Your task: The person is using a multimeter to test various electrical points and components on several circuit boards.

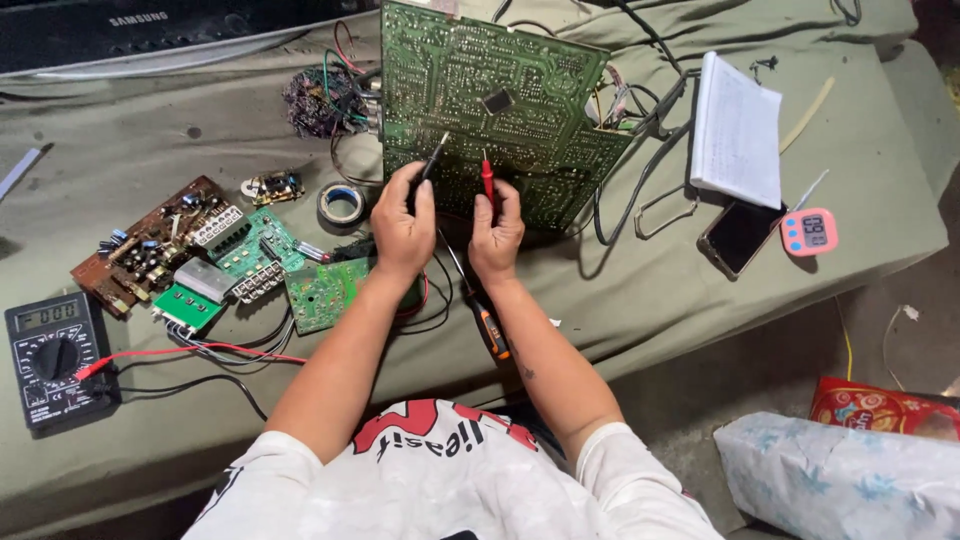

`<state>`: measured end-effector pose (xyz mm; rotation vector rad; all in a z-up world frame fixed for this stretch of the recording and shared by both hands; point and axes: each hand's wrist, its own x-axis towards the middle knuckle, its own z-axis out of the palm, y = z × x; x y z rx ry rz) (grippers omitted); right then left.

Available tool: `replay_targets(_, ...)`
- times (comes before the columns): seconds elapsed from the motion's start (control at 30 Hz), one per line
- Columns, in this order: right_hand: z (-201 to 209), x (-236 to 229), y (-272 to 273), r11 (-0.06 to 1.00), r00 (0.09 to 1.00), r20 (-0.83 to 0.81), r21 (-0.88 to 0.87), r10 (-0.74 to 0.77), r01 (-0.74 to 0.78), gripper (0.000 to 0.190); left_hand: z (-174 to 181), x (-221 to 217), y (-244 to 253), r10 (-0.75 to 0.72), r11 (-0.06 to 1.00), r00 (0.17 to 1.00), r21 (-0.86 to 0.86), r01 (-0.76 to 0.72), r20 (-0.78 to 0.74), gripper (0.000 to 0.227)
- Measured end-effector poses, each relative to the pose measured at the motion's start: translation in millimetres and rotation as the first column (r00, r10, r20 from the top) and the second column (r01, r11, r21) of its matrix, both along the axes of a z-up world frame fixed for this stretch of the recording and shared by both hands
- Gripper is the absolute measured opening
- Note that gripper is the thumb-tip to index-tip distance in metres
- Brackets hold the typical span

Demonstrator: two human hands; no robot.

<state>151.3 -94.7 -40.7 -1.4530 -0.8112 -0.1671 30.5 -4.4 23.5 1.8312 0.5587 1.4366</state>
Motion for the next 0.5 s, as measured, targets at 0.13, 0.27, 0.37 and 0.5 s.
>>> replay_targets(0.13, -16.2, -0.2, -1.8, 1.000, 0.999, -0.047, 0.008, -0.016, 0.016, 0.024, -13.8, 6.9, -5.0, -0.009, 1.000, 1.000, 0.026, 0.009, -0.013, 0.024)
replay_targets(0.27, -33.7, 10.0, -3.9, 0.998, 0.999, -0.050, -0.061, -0.005, 0.002, 0.025, -31.1, 3.8, 3.0, -0.025, 0.999, 0.998, 0.023, 0.026, -0.052, 0.023)
replay_targets(0.37, -32.1, 6.9, -4.8, 0.997, 0.998, -0.050, -0.067, -0.031, 0.027, 0.023, -22.9, -3.5, 5.3, -0.028, 0.999, 0.998, 0.021, 0.029, -0.049, 0.024)
replay_targets(0.5, -28.2, 6.4, -3.2, 0.999, 0.998, -0.055, -0.033, -0.023, 0.021, 0.022, -21.5, -2.3, 6.8, -0.018, 1.000, 0.999, 0.007, 0.018, -0.050, 0.023)
